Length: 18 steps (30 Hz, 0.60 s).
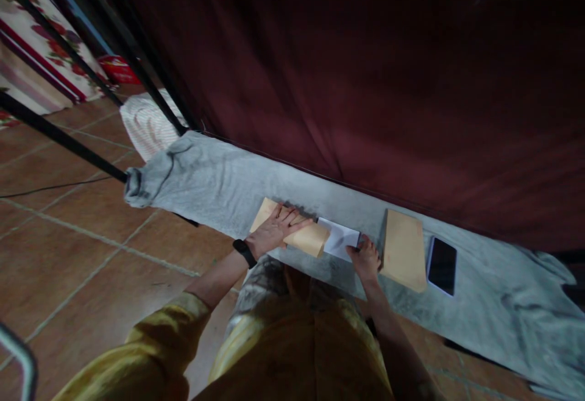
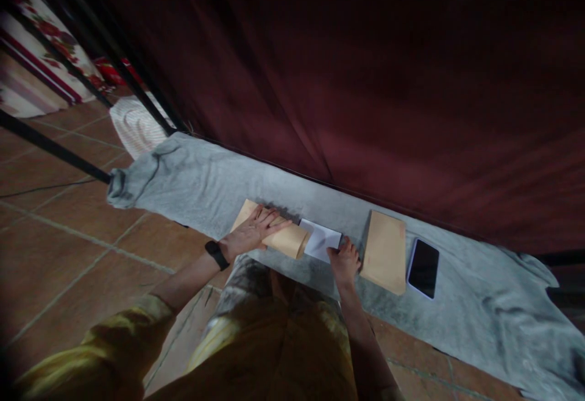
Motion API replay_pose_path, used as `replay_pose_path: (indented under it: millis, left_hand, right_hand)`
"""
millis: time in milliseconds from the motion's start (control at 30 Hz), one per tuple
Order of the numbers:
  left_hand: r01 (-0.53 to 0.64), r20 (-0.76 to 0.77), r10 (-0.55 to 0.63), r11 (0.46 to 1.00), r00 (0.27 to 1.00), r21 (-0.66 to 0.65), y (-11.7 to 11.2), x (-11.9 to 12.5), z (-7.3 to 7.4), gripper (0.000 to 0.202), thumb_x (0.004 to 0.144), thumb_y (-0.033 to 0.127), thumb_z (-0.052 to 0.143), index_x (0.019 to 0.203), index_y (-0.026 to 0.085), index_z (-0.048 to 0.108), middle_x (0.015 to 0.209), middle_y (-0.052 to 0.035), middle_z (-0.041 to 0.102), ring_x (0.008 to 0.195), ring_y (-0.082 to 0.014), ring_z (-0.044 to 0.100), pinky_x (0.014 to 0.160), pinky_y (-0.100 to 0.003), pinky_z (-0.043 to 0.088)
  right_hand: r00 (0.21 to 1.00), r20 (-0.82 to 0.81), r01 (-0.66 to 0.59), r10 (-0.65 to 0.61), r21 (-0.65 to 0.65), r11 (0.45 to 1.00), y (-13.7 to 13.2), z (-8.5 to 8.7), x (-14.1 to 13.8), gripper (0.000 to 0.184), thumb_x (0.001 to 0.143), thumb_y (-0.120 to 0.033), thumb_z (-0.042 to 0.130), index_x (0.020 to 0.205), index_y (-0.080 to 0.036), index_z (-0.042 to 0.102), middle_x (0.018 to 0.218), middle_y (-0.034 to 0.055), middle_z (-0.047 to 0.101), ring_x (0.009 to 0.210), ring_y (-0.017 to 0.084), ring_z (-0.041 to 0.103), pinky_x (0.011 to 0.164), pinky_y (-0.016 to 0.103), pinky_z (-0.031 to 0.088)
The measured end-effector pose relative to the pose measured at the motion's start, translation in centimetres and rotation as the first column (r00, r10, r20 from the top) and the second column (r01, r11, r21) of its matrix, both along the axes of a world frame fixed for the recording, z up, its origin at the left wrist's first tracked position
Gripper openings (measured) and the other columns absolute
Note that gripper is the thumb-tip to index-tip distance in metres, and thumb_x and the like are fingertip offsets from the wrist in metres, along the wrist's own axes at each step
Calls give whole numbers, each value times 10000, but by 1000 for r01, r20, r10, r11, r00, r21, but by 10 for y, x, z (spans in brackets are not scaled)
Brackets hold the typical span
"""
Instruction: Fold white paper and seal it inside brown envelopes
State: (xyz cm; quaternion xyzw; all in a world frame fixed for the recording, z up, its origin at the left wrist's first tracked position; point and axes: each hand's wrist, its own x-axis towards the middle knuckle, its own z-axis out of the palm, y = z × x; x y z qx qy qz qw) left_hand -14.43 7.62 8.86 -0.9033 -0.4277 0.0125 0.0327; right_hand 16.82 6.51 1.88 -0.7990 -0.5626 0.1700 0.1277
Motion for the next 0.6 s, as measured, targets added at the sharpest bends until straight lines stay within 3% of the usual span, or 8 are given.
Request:
replay_pose_path:
  millis: [300,467,600]
  left_hand:
    - [-60,75,65,996,995,-59,-2,-10,-6,1188,714,375,873,1623,291,113,1500,-167,450,1420,-357,381,1197,-563,178]
    - [-112,146,130,986,981,-124,1,-24,-10,1169,709,343,860,1623,267,135,1466,-157,469,1386,-346,414,1196,-531,221]
    - [-153,200,190,971,961,-187,6,-34,-13,1162,711,340,840,1625,269,125,1457,-149,469,1378,-334,428,1198,-513,240]
  right_hand:
    - [999,-37,34,-35,-28,999,6,4,0,383,819,-344,682,1162,-181,625,1137,151,670,1149,357,606,935,481,456]
    - [998,-55,10,-4,117,993,4,-11,6,284,791,-308,684,1036,-171,643,1092,166,676,1076,337,630,896,430,478]
    - [973,-212,-42,95,242,969,8,-26,16,196,770,-242,623,963,-207,617,897,66,697,892,254,661,826,360,499]
